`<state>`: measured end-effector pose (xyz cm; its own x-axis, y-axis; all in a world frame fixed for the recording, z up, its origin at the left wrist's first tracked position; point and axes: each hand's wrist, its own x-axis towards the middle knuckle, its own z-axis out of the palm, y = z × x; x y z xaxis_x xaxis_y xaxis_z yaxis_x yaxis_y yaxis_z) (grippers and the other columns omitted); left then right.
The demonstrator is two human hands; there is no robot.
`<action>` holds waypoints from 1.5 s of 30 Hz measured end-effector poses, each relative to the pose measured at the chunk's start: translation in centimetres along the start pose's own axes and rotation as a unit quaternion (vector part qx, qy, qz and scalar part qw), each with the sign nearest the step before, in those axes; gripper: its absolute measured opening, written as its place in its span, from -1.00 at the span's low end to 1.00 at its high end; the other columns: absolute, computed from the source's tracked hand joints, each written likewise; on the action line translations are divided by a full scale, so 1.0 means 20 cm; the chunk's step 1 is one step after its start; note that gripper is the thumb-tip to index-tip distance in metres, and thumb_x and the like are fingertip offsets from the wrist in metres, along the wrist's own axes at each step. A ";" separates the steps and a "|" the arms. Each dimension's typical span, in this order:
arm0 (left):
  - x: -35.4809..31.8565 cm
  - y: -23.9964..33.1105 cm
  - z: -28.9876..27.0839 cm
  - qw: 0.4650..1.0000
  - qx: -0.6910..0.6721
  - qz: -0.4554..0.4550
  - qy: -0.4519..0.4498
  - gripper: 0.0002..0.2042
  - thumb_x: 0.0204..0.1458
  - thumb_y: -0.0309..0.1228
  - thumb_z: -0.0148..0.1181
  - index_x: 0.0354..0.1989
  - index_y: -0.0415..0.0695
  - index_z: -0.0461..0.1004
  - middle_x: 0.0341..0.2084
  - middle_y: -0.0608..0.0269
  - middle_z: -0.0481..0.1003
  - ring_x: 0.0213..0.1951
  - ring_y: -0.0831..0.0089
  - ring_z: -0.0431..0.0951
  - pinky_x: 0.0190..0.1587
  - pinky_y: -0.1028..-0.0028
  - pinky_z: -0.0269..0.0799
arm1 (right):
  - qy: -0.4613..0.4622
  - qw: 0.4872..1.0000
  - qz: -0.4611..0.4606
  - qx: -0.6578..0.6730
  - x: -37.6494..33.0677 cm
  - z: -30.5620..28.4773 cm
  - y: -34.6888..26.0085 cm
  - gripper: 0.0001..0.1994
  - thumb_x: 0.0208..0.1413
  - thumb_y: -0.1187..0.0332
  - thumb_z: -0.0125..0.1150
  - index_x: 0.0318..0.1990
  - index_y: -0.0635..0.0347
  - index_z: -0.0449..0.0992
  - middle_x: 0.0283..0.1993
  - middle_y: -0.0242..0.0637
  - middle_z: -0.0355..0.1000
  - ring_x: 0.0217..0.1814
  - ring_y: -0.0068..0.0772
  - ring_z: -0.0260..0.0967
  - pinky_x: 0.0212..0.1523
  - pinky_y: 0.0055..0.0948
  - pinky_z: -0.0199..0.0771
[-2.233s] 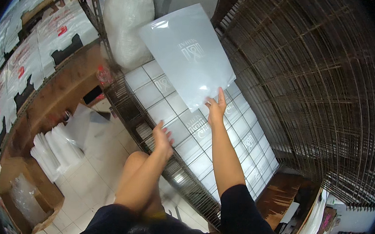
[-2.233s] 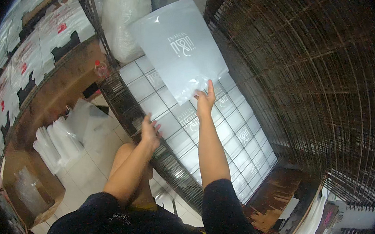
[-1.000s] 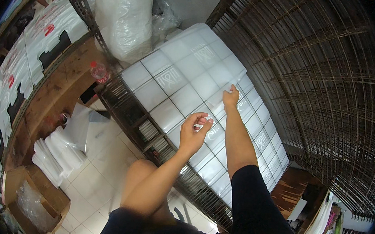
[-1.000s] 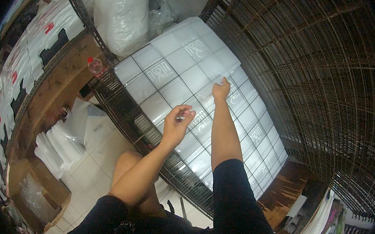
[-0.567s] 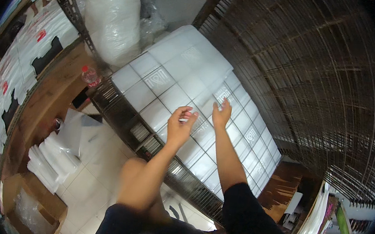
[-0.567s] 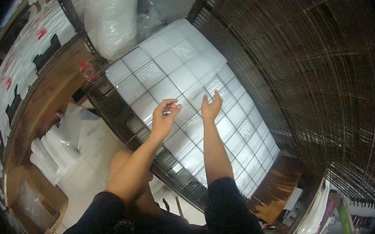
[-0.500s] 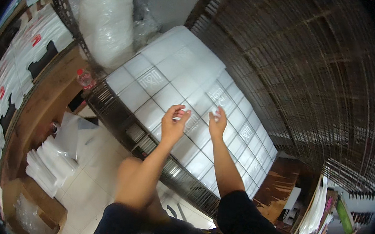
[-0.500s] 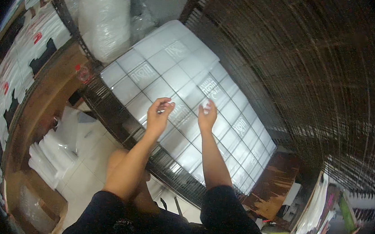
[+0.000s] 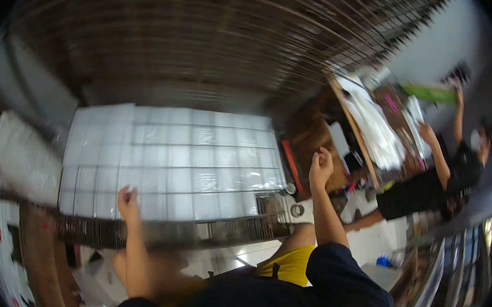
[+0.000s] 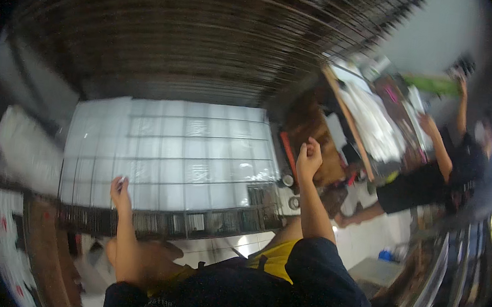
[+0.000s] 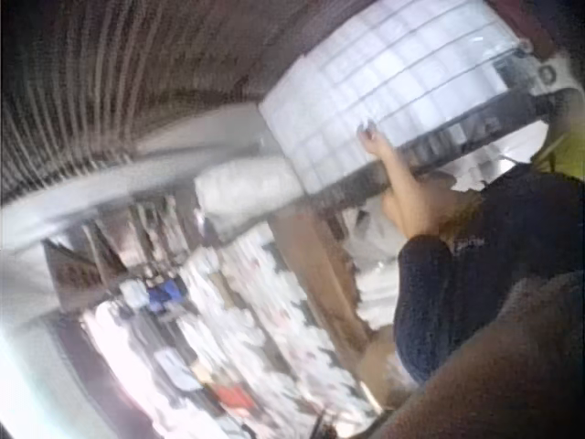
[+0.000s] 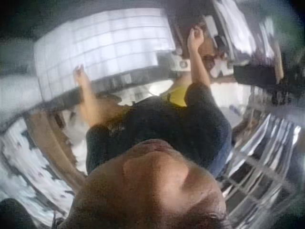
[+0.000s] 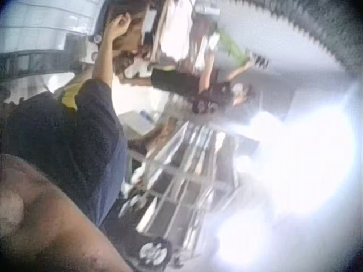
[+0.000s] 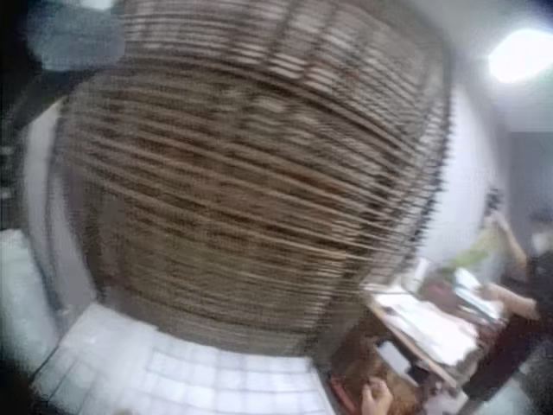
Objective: The person sits on the floor and repeatedly wraps white rectangular items in clear plastic bags. They pick up a bag, place an item inside, and smooth the plastic before stacking the wrapped unit on a metal wire rack. The process is repeated continuously with items retrieved from a nearby cardboard box.
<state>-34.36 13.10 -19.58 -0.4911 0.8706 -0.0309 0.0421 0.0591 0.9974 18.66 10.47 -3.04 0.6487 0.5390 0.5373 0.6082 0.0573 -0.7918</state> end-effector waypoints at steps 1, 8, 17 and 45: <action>-0.03 0.00 0.00 1.000 -0.002 -0.002 -0.008 -0.71 -0.02 -0.38 0.21 -0.12 -0.20 0.41 -0.34 0.24 0.39 -0.29 0.49 0.33 -0.22 0.50 0.27 | 0.050 0.997 -0.048 -0.025 0.08 -0.13 0.04 -0.80 0.02 0.47 0.13 -0.16 0.27 0.45 -0.49 -0.38 0.38 -0.47 -0.61 0.28 -0.36 -0.58 0.33; -0.37 0.19 -0.05 0.997 0.013 -0.043 -0.056 -0.71 -0.03 -0.48 0.19 -0.11 -0.20 0.37 -0.45 0.33 0.39 -0.39 0.55 0.34 -0.32 0.54 0.28 | 0.242 0.966 0.053 0.074 0.55 -0.79 0.18 -0.75 0.05 0.43 0.12 -0.09 0.24 0.38 -0.43 -0.38 0.34 -0.47 -0.65 0.26 -0.48 -0.64 0.30; -0.96 0.35 -0.10 0.985 -0.007 -0.081 -0.153 -0.71 -0.03 -0.39 0.22 -0.13 -0.10 0.35 -0.48 0.42 0.38 -0.42 0.66 0.35 -0.45 0.65 0.24 | 0.286 0.840 -0.194 -0.419 0.98 -0.97 0.05 -0.42 -0.13 0.31 0.23 0.14 0.01 0.25 0.03 -0.16 0.29 0.11 -0.11 0.18 0.07 -0.16 0.18; -1.28 0.65 0.63 0.884 0.018 -0.103 -0.455 -0.69 0.05 -0.43 0.10 -0.01 -0.14 0.32 -0.27 0.33 0.44 -0.23 0.58 0.39 -0.22 0.58 0.30 | 0.313 0.818 -0.263 -0.404 1.17 -1.18 -0.75 -0.78 0.04 0.12 0.04 -0.18 -0.43 0.55 -0.50 -0.24 0.50 -0.48 -0.15 0.47 -0.43 -0.27 0.42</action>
<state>-10.34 -2.35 -6.61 0.4115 0.8711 -0.2683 0.0681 0.2641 0.9621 35.51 2.49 28.20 0.1543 0.0687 0.9856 0.8184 -0.5678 -0.0885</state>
